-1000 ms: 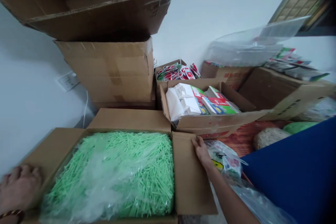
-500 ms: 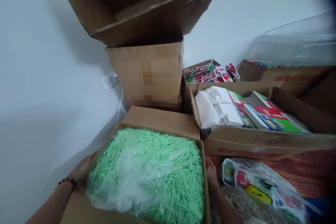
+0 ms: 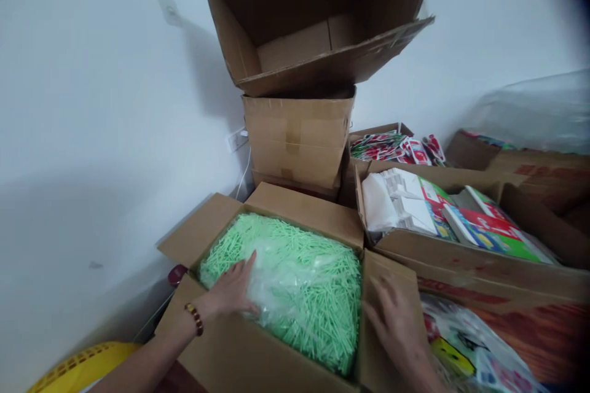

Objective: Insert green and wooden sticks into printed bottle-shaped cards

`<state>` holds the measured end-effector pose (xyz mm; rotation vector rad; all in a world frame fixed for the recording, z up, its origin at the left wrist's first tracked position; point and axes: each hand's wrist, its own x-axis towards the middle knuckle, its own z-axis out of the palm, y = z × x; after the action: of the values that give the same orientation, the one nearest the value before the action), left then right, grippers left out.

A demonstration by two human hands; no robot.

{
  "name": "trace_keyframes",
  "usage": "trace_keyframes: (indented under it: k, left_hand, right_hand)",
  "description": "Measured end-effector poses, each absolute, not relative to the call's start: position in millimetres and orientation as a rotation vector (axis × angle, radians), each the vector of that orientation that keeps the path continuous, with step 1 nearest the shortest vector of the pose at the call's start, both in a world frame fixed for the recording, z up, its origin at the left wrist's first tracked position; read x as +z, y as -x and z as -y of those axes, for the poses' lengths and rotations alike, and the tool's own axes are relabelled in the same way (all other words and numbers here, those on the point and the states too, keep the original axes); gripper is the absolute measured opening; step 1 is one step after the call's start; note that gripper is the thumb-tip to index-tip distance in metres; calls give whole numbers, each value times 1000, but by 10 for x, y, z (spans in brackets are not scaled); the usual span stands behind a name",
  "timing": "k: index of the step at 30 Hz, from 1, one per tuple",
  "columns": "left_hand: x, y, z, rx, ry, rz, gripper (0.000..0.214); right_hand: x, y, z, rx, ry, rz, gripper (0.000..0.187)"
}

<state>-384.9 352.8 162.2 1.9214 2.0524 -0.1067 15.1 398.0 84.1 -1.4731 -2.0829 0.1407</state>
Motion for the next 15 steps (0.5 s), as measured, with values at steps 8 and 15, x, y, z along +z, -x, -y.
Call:
trace_keyframes:
  k: [8,15]
  left_hand:
    - [2111,3834,-3935,166,-1941,-2141,35]
    - [2252,3628,-4075,370,-1832,-2249,33]
  right_hand:
    - [1100,1381,-3885,234,1266,2509,110]
    - [1132,2377,-4350,345,1194,2472,108]
